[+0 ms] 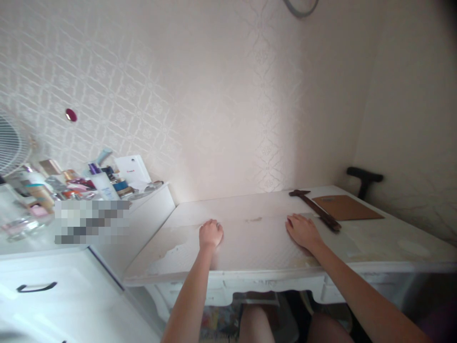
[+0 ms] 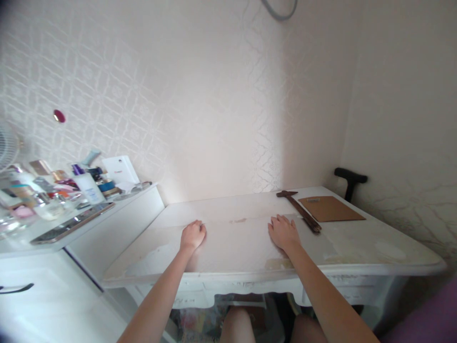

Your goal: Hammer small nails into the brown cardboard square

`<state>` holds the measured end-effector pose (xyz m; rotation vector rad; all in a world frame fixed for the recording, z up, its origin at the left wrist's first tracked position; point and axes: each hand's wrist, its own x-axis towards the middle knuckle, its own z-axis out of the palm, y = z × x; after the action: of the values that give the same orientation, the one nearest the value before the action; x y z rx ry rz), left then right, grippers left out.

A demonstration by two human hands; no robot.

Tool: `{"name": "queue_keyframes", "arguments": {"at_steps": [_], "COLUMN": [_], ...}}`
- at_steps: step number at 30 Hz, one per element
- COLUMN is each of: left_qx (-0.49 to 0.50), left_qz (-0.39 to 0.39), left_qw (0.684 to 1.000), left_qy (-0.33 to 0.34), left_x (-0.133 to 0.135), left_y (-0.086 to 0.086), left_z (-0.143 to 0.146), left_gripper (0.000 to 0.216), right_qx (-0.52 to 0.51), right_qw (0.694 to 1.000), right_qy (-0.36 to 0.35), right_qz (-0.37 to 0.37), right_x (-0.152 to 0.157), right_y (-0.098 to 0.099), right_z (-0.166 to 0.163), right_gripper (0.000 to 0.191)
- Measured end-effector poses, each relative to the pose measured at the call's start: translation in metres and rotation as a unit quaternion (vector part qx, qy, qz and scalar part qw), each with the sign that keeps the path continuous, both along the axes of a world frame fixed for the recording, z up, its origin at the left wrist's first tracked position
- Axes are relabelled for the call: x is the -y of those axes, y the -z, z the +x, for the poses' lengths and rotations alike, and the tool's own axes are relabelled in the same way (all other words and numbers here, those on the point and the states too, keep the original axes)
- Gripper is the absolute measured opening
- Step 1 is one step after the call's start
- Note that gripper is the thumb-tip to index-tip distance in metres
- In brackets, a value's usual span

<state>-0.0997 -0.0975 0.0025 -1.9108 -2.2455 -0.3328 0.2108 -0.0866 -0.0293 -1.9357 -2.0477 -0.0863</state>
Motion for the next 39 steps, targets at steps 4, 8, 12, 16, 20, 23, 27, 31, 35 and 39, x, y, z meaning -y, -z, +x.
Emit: {"name": "queue_keyframes", "arguments": {"at_steps": [4, 8, 12, 16, 20, 23, 27, 31, 35, 39], "left_qx": [-0.001, -0.005, -0.007, -0.006, -0.006, -0.006, -0.007, -0.005, -0.005, -0.004], "left_qz": [0.001, 0.008, 0.008, 0.007, 0.010, 0.012, 0.010, 0.007, 0.007, 0.009], "left_qw": [1.000, 1.000, 1.000, 1.000, 1.000, 1.000, 1.000, 1.000, 1.000, 1.000], "left_qy": [0.002, 0.004, 0.003, 0.002, 0.005, 0.006, 0.009, 0.004, 0.006, 0.005], "left_x": [-0.0006, -0.0013, -0.0016, -0.0021, -0.0029, -0.0029, -0.0022, -0.0014, -0.0010, -0.0011], "left_y": [0.0009, 0.0024, 0.0031, 0.0035, 0.0041, 0.0045, 0.0043, 0.0034, 0.0023, 0.0021], "left_z": [-0.0006, -0.0011, -0.0014, -0.0019, -0.0023, -0.0026, -0.0028, -0.0023, -0.0014, -0.0009], "left_gripper": [0.033, 0.033, 0.033, 0.032, 0.033, 0.033, 0.033, 0.033, 0.033, 0.034], "right_qx": [0.001, 0.001, 0.000, 0.001, 0.004, 0.005, 0.007, 0.007, 0.008, 0.007], "right_qw": [1.000, 1.000, 1.000, 1.000, 1.000, 1.000, 1.000, 1.000, 1.000, 1.000], "right_qy": [-0.001, -0.002, 0.001, 0.001, 0.000, 0.001, 0.001, 0.002, 0.002, -0.001], "right_qz": [-0.001, 0.000, -0.002, -0.003, -0.005, -0.006, -0.005, -0.005, -0.004, -0.002], "right_x": [-0.0001, -0.0004, -0.0002, 0.0002, 0.0001, 0.0003, 0.0014, 0.0019, 0.0013, 0.0006], "right_y": [-0.0002, -0.0002, -0.0003, -0.0006, -0.0011, -0.0016, -0.0026, -0.0027, -0.0018, -0.0011], "right_z": [0.0003, 0.0003, 0.0001, -0.0001, -0.0002, -0.0005, -0.0007, -0.0007, -0.0007, -0.0004], "right_gripper": [0.039, 0.039, 0.039, 0.040, 0.040, 0.040, 0.040, 0.040, 0.040, 0.040]}}
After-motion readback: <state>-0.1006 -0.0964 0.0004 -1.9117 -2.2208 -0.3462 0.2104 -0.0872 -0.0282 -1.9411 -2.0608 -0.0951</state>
